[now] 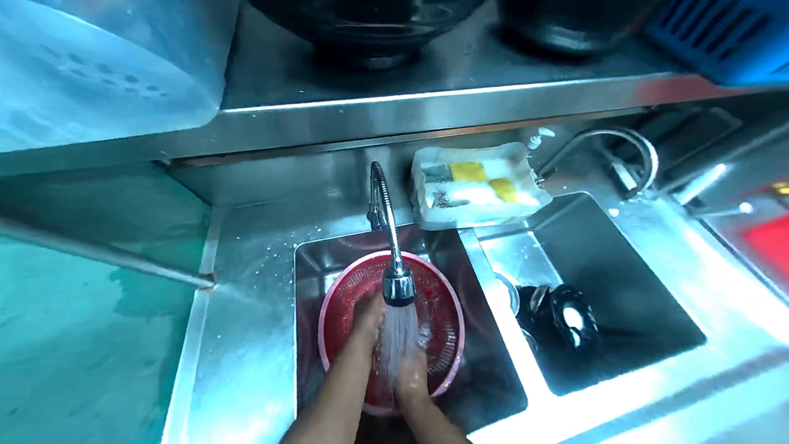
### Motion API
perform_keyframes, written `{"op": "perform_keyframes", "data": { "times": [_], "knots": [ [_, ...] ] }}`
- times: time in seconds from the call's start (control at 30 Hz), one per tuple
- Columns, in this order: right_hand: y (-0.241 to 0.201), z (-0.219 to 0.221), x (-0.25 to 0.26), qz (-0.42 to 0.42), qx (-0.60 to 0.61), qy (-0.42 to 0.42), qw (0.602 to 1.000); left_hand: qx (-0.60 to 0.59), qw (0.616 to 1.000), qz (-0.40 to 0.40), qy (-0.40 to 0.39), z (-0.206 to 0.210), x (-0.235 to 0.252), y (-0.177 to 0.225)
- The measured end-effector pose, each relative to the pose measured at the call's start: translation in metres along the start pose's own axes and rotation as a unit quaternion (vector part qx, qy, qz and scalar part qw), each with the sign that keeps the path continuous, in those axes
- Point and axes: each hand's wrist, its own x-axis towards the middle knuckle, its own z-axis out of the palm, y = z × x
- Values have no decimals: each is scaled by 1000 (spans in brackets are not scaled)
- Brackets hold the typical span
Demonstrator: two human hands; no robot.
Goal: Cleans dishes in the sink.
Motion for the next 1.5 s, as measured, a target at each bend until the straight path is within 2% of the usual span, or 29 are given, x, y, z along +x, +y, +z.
{"op": "perform_keyframes", "data": {
  "times": [0.03,0.07,0.13,0.2,0.27,0.4,0.43,0.5,0.57,0.63,0.7,0.73,0.8,0.87,0.93,1.0,1.07,1.13,1.17,1.2,1.23,1.27,1.3,1.33,1.37,1.4,1.43,1.5],
  "knots": [
    [3,0,-3,100,97,-9,990,4,999,48,6,-1,22,14],
    [10,1,-5,184,210,-31,960,-4,996,85,3,0,48,24],
    [24,0,-8,262,383,-57,884,10,992,126,28,11,91,49],
    [32,1,-11,265,463,-34,845,46,987,141,64,22,116,76],
    [30,1,-14,255,497,-15,829,97,984,131,78,30,120,96],
    [19,0,-16,234,535,-19,812,177,972,105,111,35,118,108],
    [16,1,-17,232,534,-16,813,221,958,124,132,36,117,109],
    [12,2,-19,228,525,-20,819,345,904,193,162,38,118,108],
    [5,6,-21,231,519,-9,823,447,847,262,122,28,119,106],
    [-4,10,-22,230,519,5,823,478,795,370,51,-7,120,100],
    [-15,12,-21,226,519,13,824,435,767,465,75,-60,126,83],
    [-20,12,-20,222,520,12,824,415,773,464,124,-93,130,73],
    [-27,8,-16,212,519,4,828,397,791,407,225,-164,147,53],
    [-31,6,-14,204,516,-3,832,419,810,329,246,-228,173,37],
    [-32,6,-10,202,503,-6,840,466,808,276,231,-253,195,33],
    [-34,10,-7,202,486,0,850,498,795,290,189,-233,203,43],
    [-47,17,-5,187,480,7,857,492,787,355,109,-177,197,50],
    [-60,22,-7,171,470,13,866,445,777,444,-9,-107,173,20],
    [-68,24,-9,160,463,9,872,413,786,452,-87,-74,153,-1],
    [-76,26,-10,140,450,-5,882,385,810,404,-179,-48,135,-19],
    [-81,26,-10,108,422,-27,900,320,853,340,-234,-26,124,-36],
    [-81,26,-11,67,364,-51,928,213,907,269,-243,-10,116,-49],
    [-77,25,-10,21,277,-62,959,74,957,172,-223,2,105,-54],
    [-68,22,-9,-35,175,-61,982,-72,979,65,-182,9,92,-52],
    [-57,15,-8,-92,67,-57,992,-156,977,-11,-146,10,80,-47],
    [-46,5,-9,-137,-31,-51,989,-160,977,-39,-133,7,72,-49],
    [-34,-7,-11,-167,-110,-43,979,-95,987,-32,-128,-2,67,-53],
    [-10,-40,-13,-192,-255,-23,947,121,983,29,-137,-28,57,-56]
  ]
}}
